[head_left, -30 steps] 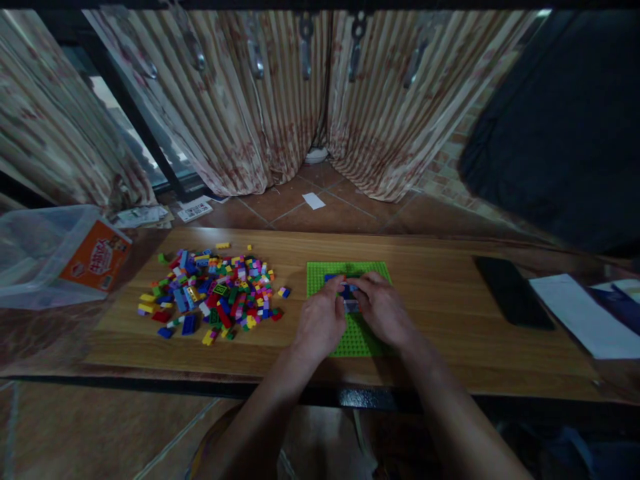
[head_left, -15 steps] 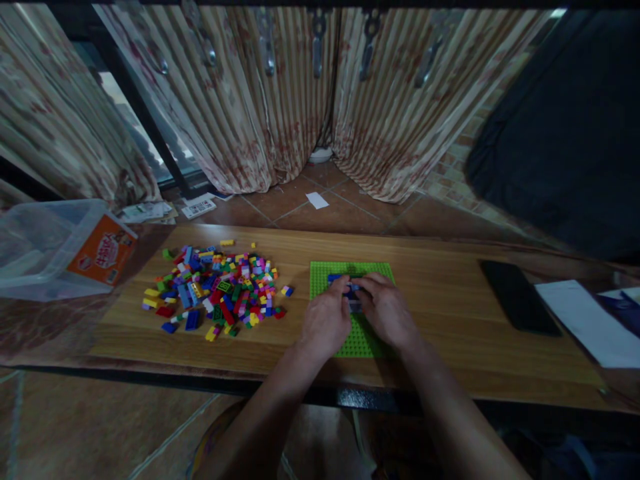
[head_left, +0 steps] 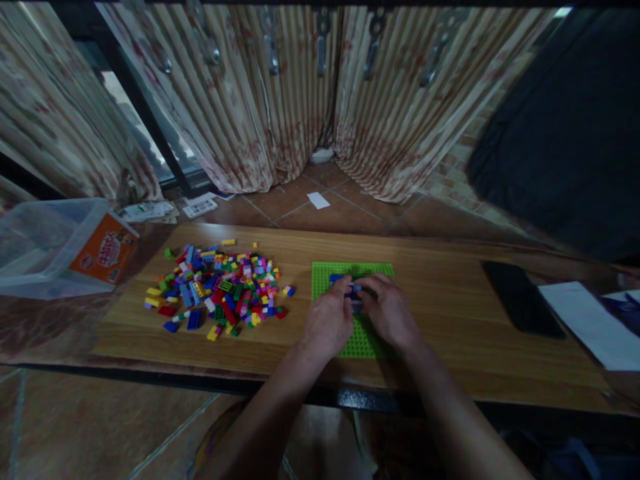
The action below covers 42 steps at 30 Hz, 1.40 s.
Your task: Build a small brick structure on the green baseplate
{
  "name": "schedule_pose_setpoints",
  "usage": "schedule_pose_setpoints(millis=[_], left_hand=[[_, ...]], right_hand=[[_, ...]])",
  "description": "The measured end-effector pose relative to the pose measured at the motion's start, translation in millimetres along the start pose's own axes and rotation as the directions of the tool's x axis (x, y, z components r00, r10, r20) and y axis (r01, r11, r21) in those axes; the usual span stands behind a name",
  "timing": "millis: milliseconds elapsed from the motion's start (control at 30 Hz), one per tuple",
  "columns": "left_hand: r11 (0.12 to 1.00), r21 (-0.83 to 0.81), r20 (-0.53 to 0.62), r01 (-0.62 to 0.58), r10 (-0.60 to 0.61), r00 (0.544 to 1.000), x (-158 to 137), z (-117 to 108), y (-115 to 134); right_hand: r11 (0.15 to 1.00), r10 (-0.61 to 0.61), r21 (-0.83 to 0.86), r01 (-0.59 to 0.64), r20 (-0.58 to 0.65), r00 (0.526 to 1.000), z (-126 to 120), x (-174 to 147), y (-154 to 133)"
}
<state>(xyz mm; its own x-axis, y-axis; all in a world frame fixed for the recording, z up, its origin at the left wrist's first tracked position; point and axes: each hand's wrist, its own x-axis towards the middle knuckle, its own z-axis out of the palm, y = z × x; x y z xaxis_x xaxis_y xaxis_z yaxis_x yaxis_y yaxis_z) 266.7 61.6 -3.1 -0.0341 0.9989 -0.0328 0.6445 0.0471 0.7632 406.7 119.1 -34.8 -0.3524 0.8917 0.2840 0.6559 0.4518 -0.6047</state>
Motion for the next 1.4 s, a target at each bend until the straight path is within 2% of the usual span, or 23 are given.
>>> schedule_pose_setpoints(millis=[300,500,667,767,867,967,1100,1400], left_hand=[[1.000,0.008,0.012,0.012,-0.012,1.000,1,-2,3],[1.000,0.013,0.009,0.013,-0.014,1.000,0,-3,3],[1.000,0.006,0.000,0.004,-0.004,1.000,-1,-3,3],[0.999,0.046,-0.018,0.000,0.000,1.000,-1,-3,2],[0.986,0.157,-0.040,-0.056,0.063,0.997,-1,-1,-2],[0.947,0.292,0.009,-0.136,0.139,0.990,-2,3,-5],[0.896,0.410,0.075,-0.171,0.153,0.985,-4,7,-1],[0.882,0.441,0.092,-0.167,0.140,0.986,-7,8,4]], right_hand=[[0.963,0.210,0.183,-0.196,-0.059,0.976,6,1,4],[0.929,0.268,0.277,-0.244,-0.050,0.962,3,1,6],[0.866,0.387,0.350,-0.357,-0.020,0.922,1,2,7],[0.895,0.379,0.277,-0.351,-0.054,0.924,3,4,3],[0.919,0.354,0.214,-0.331,-0.082,0.932,5,5,0],[0.922,0.350,0.210,-0.326,-0.087,0.933,5,5,1],[0.908,0.366,0.244,-0.342,-0.059,0.929,5,6,6],[0.912,0.354,0.244,-0.331,-0.054,0.934,6,5,11]])
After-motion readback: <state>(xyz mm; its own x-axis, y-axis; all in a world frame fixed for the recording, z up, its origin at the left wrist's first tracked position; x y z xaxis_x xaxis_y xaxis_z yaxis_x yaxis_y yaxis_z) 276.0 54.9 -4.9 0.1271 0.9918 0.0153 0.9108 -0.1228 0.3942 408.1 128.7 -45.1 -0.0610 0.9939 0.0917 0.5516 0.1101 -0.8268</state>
